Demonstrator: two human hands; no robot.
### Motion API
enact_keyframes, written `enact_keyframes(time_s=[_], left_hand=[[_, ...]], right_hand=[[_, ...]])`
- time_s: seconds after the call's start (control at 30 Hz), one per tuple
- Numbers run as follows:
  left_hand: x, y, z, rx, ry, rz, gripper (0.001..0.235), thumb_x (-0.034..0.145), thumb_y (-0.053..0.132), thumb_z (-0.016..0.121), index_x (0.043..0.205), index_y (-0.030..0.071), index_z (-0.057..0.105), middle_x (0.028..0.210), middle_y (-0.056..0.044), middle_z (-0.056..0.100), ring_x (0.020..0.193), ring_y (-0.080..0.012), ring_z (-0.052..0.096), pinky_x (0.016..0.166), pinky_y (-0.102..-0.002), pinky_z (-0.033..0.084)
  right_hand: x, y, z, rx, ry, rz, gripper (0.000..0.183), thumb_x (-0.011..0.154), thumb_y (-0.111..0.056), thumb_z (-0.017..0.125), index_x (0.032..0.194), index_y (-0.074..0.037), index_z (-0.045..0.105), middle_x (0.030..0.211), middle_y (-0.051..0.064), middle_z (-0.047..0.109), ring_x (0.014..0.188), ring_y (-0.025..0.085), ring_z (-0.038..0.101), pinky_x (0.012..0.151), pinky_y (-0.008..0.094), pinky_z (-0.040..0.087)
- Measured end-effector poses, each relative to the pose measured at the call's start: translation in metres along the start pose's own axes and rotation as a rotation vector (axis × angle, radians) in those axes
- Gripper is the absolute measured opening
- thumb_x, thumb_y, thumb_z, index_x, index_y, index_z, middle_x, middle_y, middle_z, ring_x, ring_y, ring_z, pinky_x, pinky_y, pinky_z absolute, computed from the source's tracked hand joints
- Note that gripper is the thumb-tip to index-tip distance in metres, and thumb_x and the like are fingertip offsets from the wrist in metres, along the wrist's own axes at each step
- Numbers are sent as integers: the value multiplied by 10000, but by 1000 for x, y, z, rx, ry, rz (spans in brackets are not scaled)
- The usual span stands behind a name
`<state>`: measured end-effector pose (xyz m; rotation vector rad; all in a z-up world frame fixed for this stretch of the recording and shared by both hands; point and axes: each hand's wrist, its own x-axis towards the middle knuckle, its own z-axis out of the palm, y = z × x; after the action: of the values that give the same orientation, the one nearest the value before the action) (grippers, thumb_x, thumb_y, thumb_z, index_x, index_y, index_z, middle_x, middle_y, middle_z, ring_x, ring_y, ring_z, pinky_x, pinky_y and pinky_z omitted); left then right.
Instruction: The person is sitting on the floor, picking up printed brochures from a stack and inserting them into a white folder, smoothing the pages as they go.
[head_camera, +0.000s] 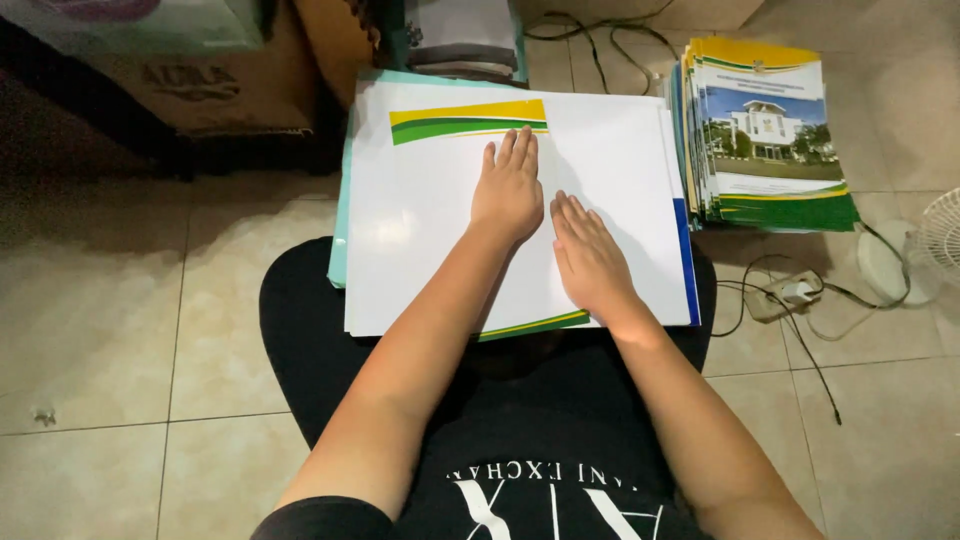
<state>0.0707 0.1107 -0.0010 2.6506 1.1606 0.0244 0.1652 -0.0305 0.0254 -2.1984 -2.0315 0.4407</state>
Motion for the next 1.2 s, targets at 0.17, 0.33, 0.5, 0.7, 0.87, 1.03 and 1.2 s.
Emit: enact_keyframes(time_s=[0.17, 0.33, 0.5, 0.7, 0.87, 1.03, 1.2], left_hand=[[-4, 3, -3, -13, -12, -9, 631, 1014, 131, 265, 1628, -3, 214, 1724, -138, 160, 1595, -295, 123, 1277, -500, 102], [-1, -1, -2, -28, -36, -8, 622, 1041, 199, 229, 1630, 2, 200, 1726, -134, 148, 1599, -295, 102, 1281, -493, 80], [5, -2, -1, -5, -57, -12, 625, 1035, 190, 228, 1632, 9, 191, 1725, -138, 149, 1596, -299, 100, 1275, -489, 82], [3, -1, 2, -60, -20, -16, 635, 1048, 263, 231, 1625, -1, 213, 1717, -151, 177, 1588, -309, 138, 1263, -496, 98], [-2, 3, -1, -36, 6, -18, 631, 1016, 160, 266, 1623, -6, 222, 1717, -144, 186, 1586, -303, 153, 1268, -485, 130], [2, 2, 3, -21, 24, -31, 640, 1007, 158, 275, 1623, -6, 219, 1717, -142, 184, 1587, -306, 144, 1265, -491, 128], [3, 1, 2, -21, -7, -20, 633, 1025, 204, 239, 1626, 5, 213, 1719, -138, 177, 1591, -300, 126, 1266, -490, 113]], right_hand=[[34, 23, 13, -30, 9, -8, 561, 1081, -213, 265, 1597, 7, 258, 1683, 188, 208, 1564, 299, 171, 1260, 465, 108], [122, 52, 23, -72, 96, -64, 560, 1093, -203, 283, 1608, 11, 239, 1686, 200, 203, 1563, 331, 178, 1260, 497, 140], [164, 66, 30, -116, 195, -90, 554, 1071, -146, 340, 1593, 27, 274, 1669, 207, 256, 1547, 338, 240, 1248, 510, 197], [92, 33, 17, -47, 100, 32, 564, 1104, -243, 230, 1608, 9, 225, 1693, 189, 168, 1575, 296, 140, 1270, 458, 124], [21, 9, 9, -14, 35, 93, 564, 1096, -226, 251, 1599, 26, 228, 1689, 199, 166, 1573, 287, 135, 1267, 444, 99], [37, 17, 7, -22, -10, 83, 567, 1097, -238, 238, 1600, 22, 220, 1690, 197, 159, 1574, 284, 128, 1272, 444, 80], [112, 44, 10, -79, 95, -27, 553, 1114, -226, 262, 1607, 24, 230, 1685, 211, 193, 1567, 326, 162, 1268, 490, 121]])
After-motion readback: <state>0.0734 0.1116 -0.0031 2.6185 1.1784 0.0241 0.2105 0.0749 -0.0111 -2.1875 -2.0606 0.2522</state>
